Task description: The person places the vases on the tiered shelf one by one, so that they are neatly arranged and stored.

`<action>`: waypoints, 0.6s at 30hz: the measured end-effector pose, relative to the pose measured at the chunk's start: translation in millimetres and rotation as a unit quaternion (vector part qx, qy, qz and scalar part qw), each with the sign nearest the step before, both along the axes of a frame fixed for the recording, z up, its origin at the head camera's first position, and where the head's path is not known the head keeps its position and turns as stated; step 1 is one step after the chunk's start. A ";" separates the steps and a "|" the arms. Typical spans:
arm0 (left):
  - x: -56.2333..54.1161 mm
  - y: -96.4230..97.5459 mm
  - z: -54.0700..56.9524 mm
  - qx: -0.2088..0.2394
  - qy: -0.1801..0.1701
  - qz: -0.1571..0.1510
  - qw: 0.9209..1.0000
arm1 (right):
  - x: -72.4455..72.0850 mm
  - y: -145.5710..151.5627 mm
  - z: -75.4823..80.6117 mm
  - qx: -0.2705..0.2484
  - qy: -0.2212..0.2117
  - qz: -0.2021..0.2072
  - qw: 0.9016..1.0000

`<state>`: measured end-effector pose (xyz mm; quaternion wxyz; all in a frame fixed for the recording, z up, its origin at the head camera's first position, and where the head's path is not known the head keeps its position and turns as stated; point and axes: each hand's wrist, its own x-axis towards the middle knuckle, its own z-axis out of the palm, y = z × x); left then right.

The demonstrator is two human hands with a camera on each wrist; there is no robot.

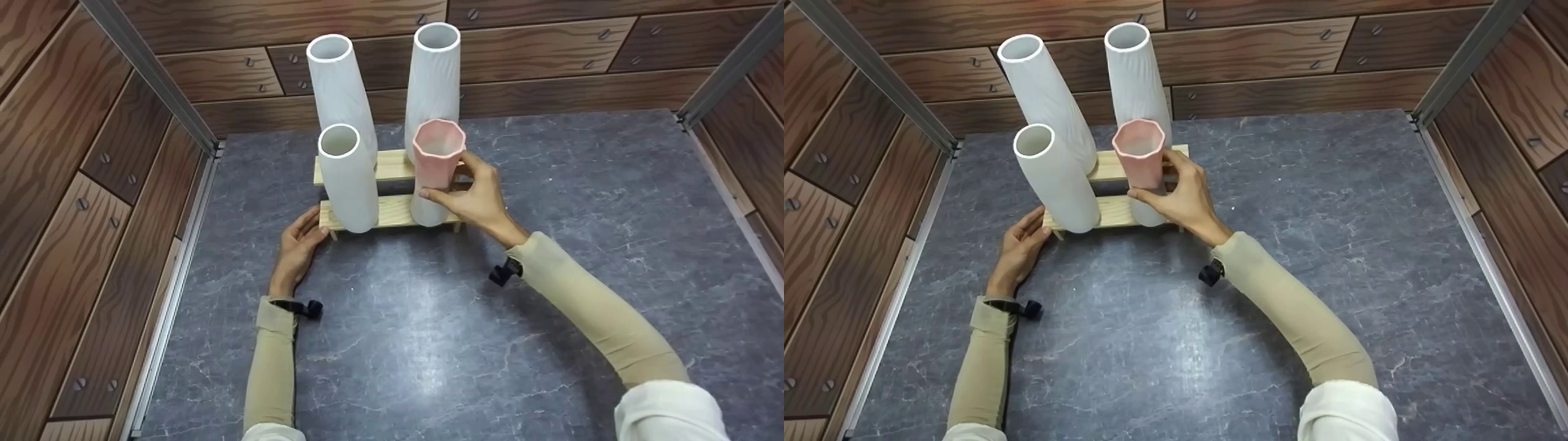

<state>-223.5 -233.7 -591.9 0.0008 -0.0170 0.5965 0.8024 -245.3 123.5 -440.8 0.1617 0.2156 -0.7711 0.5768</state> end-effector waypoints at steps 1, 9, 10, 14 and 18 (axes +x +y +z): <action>-0.2 0.0 -0.1 0.000 0.000 -0.001 1.000 | 0.3 0.3 0.1 -0.001 0.001 0.000 1.000; -1.1 0.4 0.5 0.003 -0.003 0.008 1.000 | 3.2 2.2 1.6 0.002 0.013 -0.003 1.000; -1.2 0.6 0.8 0.001 -0.003 0.009 1.000 | 3.1 2.9 1.6 0.000 0.012 -0.001 1.000; -2.8 1.4 2.4 0.000 -0.002 0.006 1.000 | 2.8 7.1 3.1 -0.006 0.010 0.009 1.000; -5.4 -0.6 6.6 -0.020 -0.007 -0.004 1.000 | 2.8 15.3 6.1 -0.007 0.008 0.021 1.000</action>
